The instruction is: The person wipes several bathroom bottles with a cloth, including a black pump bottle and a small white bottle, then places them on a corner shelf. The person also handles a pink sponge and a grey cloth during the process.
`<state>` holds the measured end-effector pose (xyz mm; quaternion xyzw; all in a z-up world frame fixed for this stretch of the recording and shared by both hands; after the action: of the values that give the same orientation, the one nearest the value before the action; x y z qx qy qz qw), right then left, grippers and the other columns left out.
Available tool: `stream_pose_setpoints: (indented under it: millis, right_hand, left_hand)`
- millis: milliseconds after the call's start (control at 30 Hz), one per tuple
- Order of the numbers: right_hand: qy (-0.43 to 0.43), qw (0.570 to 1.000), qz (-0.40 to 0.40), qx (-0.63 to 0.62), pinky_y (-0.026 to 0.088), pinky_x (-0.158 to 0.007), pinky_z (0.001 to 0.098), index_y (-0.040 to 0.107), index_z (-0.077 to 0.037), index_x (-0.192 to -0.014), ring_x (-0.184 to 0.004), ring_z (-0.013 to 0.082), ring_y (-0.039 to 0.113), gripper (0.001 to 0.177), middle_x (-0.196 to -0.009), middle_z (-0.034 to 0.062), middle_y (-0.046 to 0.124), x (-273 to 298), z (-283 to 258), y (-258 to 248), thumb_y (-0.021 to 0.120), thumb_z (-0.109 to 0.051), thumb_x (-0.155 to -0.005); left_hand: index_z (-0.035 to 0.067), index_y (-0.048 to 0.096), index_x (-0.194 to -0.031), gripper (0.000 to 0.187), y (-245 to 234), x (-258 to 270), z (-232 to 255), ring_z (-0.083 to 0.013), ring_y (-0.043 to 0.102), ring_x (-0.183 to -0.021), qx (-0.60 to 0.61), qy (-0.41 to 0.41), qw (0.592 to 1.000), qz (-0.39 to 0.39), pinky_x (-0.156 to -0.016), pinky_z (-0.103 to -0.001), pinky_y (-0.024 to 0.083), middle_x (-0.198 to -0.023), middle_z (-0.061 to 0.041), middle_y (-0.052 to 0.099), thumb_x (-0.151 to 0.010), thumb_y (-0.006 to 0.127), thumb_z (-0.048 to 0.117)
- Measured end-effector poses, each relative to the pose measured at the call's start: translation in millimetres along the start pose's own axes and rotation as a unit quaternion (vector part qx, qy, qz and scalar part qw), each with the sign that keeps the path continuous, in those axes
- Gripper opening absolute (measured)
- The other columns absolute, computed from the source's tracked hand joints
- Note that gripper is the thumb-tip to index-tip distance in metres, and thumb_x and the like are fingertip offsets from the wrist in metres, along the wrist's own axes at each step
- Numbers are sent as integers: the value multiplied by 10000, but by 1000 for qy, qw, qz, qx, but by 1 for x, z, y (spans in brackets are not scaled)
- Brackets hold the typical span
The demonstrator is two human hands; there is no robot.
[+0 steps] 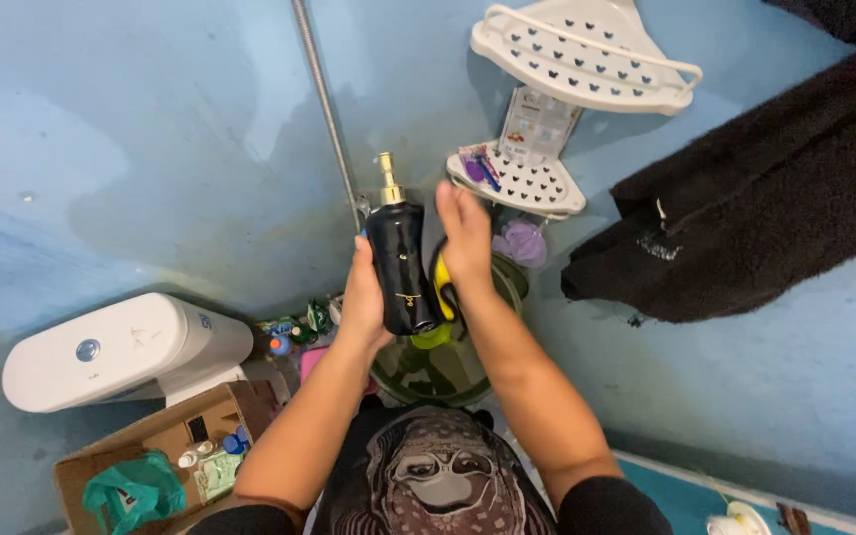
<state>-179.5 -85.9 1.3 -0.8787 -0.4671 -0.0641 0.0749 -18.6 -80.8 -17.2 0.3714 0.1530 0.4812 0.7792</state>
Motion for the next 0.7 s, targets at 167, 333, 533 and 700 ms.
stream_pose_setpoints:
  millis: [167, 333, 533, 700]
  right_hand:
    - [-177, 970, -120, -115, 310, -1208, 338, 398, 8, -1540, -1447, 217, 445, 550, -1562, 156, 482, 67, -10, 0, 395, -340, -1115]
    - [-284, 952, -106, -43, 201, -1279, 357, 233, 41, -1631, -1578, 249, 275, 591, -1692, 179, 307, 78, -5, -10, 330, -277, -1141]
    - [-270, 959, -75, -41, 273, -1230, 339, 180, 29, -1637, -1503, 250, 375, 609, -1636, 178, 367, 72, -2, -16, 326, -248, -1116]
    - [87, 924, -27, -370, 432, -1053, 425, 433, 97, -1530, -1225, 293, 550, 626, -1406, 224, 536, 35, 50, -23, 365, -385, -1137]
  left_hand:
    - [38, 599, -1315, 588, 15, -9, 19, -179, 697, -918, -40, 6, 998, 44, -813, -338, 581, -1091, -83, 709, -1085, 345, 515]
    - [16, 631, -1311, 557, 12, -17, 29, -193, 631, -1083, -396, 200, 892, 90, -961, -314, 496, -1183, -109, 661, -1139, 349, 463]
    - [24, 548, -1448, 551, 24, 3, 24, -234, 577, -1306, -383, 194, 899, 88, -1130, -338, 394, -1383, -123, 639, -1121, 330, 410]
    - [48, 238, -1640, 610, 50, 13, 19, -315, 418, -1446, -480, 178, 854, -93, -1207, -365, 267, -1555, -195, 425, -1094, 354, 293]
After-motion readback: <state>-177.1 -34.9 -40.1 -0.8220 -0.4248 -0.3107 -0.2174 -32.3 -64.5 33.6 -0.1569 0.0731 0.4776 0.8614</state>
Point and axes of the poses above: each hand's wrist, its own x-axis away from the middle knuckle, its own y-axis out of the palm, z = x × y, the point moved 5 cm from there along -x, towards the middle knuckle
